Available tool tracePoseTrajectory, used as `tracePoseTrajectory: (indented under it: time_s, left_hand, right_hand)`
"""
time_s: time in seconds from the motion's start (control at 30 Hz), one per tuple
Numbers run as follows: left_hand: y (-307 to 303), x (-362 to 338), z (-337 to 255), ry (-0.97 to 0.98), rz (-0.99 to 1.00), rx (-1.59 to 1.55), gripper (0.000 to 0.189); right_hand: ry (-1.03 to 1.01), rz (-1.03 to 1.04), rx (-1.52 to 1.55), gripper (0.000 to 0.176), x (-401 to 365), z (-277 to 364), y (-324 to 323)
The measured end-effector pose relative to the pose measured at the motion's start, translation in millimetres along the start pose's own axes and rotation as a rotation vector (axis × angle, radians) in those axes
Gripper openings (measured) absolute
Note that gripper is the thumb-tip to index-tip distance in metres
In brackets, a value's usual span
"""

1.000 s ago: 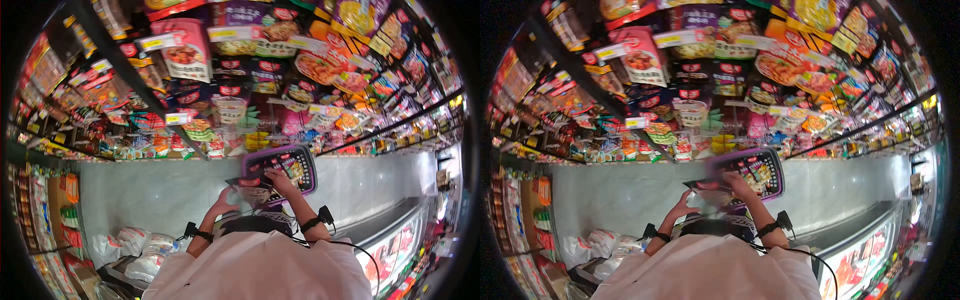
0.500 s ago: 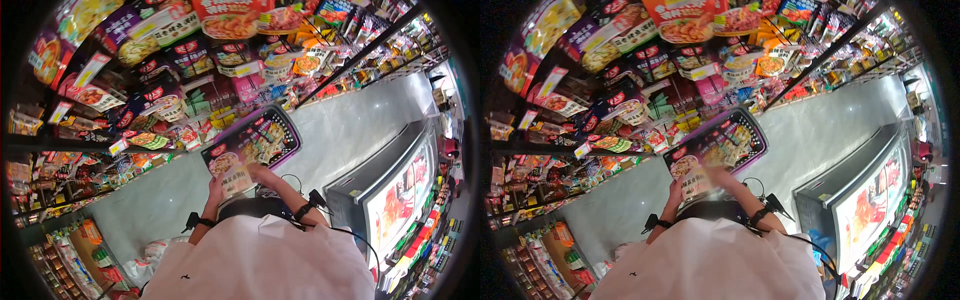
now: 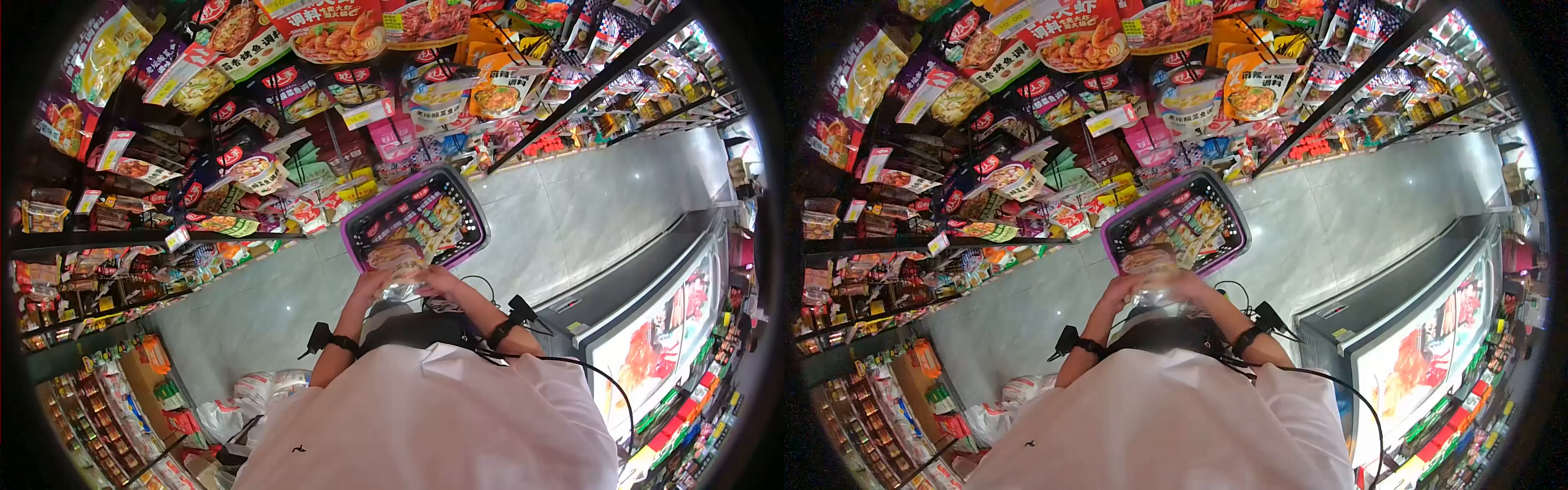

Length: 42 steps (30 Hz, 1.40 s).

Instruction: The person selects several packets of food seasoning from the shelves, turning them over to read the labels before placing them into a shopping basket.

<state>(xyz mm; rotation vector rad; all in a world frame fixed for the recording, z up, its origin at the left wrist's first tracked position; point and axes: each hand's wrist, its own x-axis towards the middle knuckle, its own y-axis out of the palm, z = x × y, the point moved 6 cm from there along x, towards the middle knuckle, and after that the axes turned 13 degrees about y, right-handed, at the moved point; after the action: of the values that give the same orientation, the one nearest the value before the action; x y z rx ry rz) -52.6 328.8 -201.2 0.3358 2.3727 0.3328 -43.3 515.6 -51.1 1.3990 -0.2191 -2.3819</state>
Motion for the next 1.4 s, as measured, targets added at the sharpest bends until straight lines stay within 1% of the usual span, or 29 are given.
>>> tracePoseTrajectory:
  time_s: [0.03, 0.07, 0.17, 0.23, 0.3, 0.33, 0.37, 0.4, 0.47, 0.5, 0.53, 0.57, 0.6, 0.67, 0.7, 0.73, 0.77, 0.83, 0.87, 0.93, 1.03, 1.07, 1.13, 1.17, 1.23, 1.3, 1.33, 1.37, 1.4]
  left_hand:
    - [2, 13, 11, -0.011, 0.021, 0.007, 0.035]
    - [56, -19, -48, -0.025, -0.009, -0.07, 0.035]
    - [73, 7, -49, 0.069, 0.01, 0.117, 0.038]
    - [93, 11, -66, 0.106, 0.066, 0.172, 0.033]
    - [108, 18, -77, 0.151, 0.105, 0.227, 0.033]
    - [113, 30, -70, 0.191, 0.132, -0.005, 0.033]
    - [110, 42, -63, 0.189, 0.169, 0.055, 0.034]
    - [113, 47, -67, 0.185, 0.204, 0.116, 0.034]
    - [114, 49, -64, 0.122, 0.197, 0.178, 0.036]
    - [128, 30, -81, 0.064, 0.157, 0.178, 0.036]
    - [137, 19, -92, 0.01, 0.117, 0.18, 0.036]
    - [138, 29, -97, 0.364, 0.255, 0.511, 0.036]
    - [128, 43, -77, 0.719, 0.388, 0.845, 0.036]
    - [89, 44, -32, 0.471, 0.373, 0.98, 0.041]
    - [69, 43, -8, 0.347, 0.373, 1.051, 0.044]
    - [79, 3, -32, -0.024, 0.363, 0.886, 0.046]
    - [66, -3, -23, -0.077, 0.325, 0.755, 0.045]
    - [24, -20, 20, -0.173, 0.243, 0.491, 0.046]
    - [7, -30, 27, -0.168, 0.203, 0.521, 0.045]
    - [-23, -55, 36, -0.16, 0.113, 0.576, 0.045]
    - [-56, -90, 50, -0.019, -0.132, 0.319, 0.04]
    - [-67, -101, 53, -0.022, -0.209, 0.28, 0.041]
    - [-85, -117, 56, -0.002, -0.323, 0.246, 0.039]
    - [-94, -121, 58, 0.013, -0.332, 0.284, 0.039]
    - [-109, -128, 59, 0.035, -0.342, 0.357, 0.037]
    - [-123, -132, 60, 0.091, -0.285, 0.423, 0.037]
    - [-132, -134, 63, 0.128, -0.249, 0.494, 0.038]
    - [-143, -134, 67, 0.167, -0.209, 0.567, 0.038]
    - [-165, -132, 85, 0.176, -0.291, 0.49, 0.035]
  right_hand:
    - [-0.051, -0.024, -0.11, 0.043, 11, -7, -15]
    - [-0.103, -0.049, -0.22, 0.042, 37, -27, -41]
    - [-0.08, -0.091, -0.143, 0.04, 48, -28, -77]
    - [0.065, -0.059, 0.264, 0.038, 32, -20, -92]
    - [0.031, -0.076, 0.251, 0.037, 29, -14, -109]
    - [-0.003, -0.087, 0.258, 0.036, 36, -16, -120]
    - [-0.036, -0.096, 0.266, 0.036, 44, -19, -129]
    - [-0.065, -0.172, 0.244, 0.034, 41, -15, -134]
    - [-0.058, -0.274, 0.23, 0.036, 38, -11, -146]
    - [-0.052, -0.325, 0.222, 0.036, 40, -17, -156]
    - [0.013, -0.43, 0.185, 0.031, 78, -51, -189]
    - [-0.067, -0.511, -0.186, 0.031, 85, -57, -205]
    - [-0.15, -0.58, -0.558, 0.031, 85, -64, -209]
    - [-0.101, -0.537, -0.681, 0.03, 83, -72, -199]
    - [0.033, -0.429, -0.436, 0.028, 76, -75, -191]
    - [0.168, -0.315, -0.194, 0.026, 73, -85, -184]
    - [0.136, -0.323, -0.233, 0.024, 77, -91, -185]
    - [0.066, -0.331, -0.314, 0.02, 96, -102, -191]
    - [0.151, -0.328, -0.126, 0.017, 70, -84, -173]
    - [0.106, -0.296, -0.152, 0.017, 81, -80, -170]
    - [0.09, -0.253, -0.109, 0.016, 88, -61, -145]
    - [0.119, -0.291, -0.492, 0.021, 87, -41, -135]
    - [0.119, -0.193, -0.301, 0.022, 118, -34, -114]
    - [0.125, -0.15, -0.202, 0.022, 134, -32, -107]
    - [0.003, -0.115, -0.296, 0.023, 151, 0, -78]
    - [-0.123, -0.106, -0.336, 0.023, 173, 27, -43]
    - [-0.123, -0.123, -0.351, 0.023, 161, 52, -15]
    - [-0.154, -0.087, -0.334, 0.024, 167, 69, 11]
    - [-0.182, -0.055, -0.318, 0.024, 173, 83, 31]
